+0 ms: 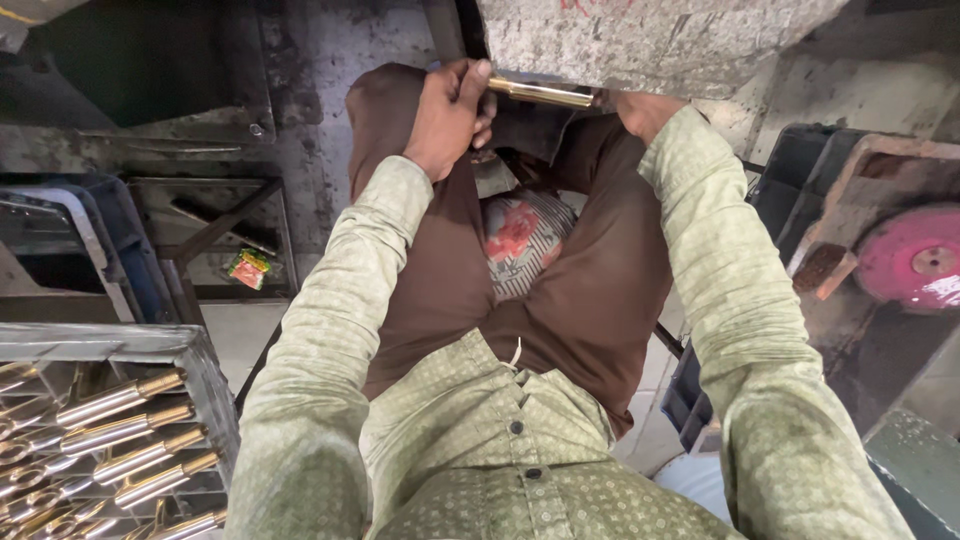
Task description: The person picks up L-shaped brass faucet components from a tray and polishes them using a stationary buffing wheel.
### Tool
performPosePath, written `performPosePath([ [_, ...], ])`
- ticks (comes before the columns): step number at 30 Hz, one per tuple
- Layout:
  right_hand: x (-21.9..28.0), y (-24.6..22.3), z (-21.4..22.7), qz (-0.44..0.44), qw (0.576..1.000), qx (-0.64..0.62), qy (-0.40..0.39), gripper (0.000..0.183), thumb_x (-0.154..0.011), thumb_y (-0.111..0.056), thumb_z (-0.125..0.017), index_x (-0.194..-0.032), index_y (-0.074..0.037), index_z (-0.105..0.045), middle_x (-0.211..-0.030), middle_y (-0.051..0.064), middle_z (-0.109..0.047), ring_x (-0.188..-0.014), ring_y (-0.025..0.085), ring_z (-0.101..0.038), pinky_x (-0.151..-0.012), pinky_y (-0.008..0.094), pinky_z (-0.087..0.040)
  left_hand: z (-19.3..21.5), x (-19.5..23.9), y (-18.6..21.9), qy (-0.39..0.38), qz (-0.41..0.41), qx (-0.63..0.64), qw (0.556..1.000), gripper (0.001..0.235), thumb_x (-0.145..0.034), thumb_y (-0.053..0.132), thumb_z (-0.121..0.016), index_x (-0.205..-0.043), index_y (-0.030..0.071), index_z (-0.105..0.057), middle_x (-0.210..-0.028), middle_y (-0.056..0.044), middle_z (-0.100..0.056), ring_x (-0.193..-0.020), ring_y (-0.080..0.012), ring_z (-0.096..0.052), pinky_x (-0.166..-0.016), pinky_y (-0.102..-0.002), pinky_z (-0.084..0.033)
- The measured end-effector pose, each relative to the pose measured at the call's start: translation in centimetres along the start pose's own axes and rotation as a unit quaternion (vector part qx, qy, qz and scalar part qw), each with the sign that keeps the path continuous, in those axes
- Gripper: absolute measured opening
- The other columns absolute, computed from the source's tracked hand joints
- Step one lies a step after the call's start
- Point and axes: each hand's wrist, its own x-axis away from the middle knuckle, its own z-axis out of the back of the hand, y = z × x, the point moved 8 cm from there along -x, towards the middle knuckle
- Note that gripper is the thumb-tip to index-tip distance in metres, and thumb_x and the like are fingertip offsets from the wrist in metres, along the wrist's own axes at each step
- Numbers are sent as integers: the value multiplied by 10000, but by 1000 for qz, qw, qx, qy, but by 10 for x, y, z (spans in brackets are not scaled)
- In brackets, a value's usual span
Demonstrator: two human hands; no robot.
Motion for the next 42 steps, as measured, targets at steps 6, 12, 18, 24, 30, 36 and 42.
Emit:
performPosePath([
  [6,26,-4,29,46,992,-68,93,315,-963,-254,-677,-1222,-79,-707,-1170,184,-693,-1082,383,-613,-930,464,-460,-18,-6,-11,-31,11,2,999,233,-1093,191,-506,-1036,-20,-585,-711,-42,-547,-513,-82,-423,-440,-279,-388],
  [12,1,-25,15,13,997,-73,-6,228,-1084,-247,-569,-1132,-125,-756,-1166,118,-735,-1076,295,-672,-994,420,-505,4,2,0,5,11,1,1000,259,-1111,224,-504,-1055,-14,-590,-694,-33,-528,-510,-77,-405,-442,-271,-378],
  [18,12,-14,24,54,997,-40,46,364,-913,-328,-679,-1229,-150,-704,-1197,134,-702,-1076,323,-630,-955,433,-483,-14,-5,-12,11,39,-23,999,237,-1077,212,-515,-1015,-7,-581,-683,-36,-546,-493,-85,-425,-417,-281,-374],
  [24,-9,2,-11,14,995,-102,-14,466,-922,-353,-694,-1320,-116,-648,-1260,149,-677,-1093,351,-617,-960,434,-475,-8,-5,-14,18,26,3,999,248,-1089,200,-519,-989,-20,-576,-685,-46,-558,-494,-91,-430,-426,-286,-385],
  [30,-28,-20,-29,66,661,-742,-89,211,-1080,-258,-513,-1204,-110,-599,-1064,69,-619,-883,255,-542,-672,431,-465,0,1,-1,17,2,-18,1000,276,-1097,227,-499,-1007,-12,-603,-679,-43,-544,-485,-87,-409,-428,-283,-380],
  [36,-26,19,-53,-77,530,-841,-72,237,-1131,-268,-411,-1154,-114,-589,-1026,58,-620,-834,223,-536,-562,364,-404,-17,-6,-16,10,15,-33,999,280,-1074,236,-540,-975,-20,-597,-667,-60,-553,-469,-107,-432,-416,-302,-394],
  [42,-32,-45,-21,-67,534,-836,-107,154,-1052,-148,-473,-1068,-39,-580,-917,120,-635,-767,258,-603,-561,398,-470,7,9,6,39,-29,-67,997,382,-1087,334,-550,-956,-19,-613,-669,-54,-569,-468,-104,-447,-417,-300,-404],
])
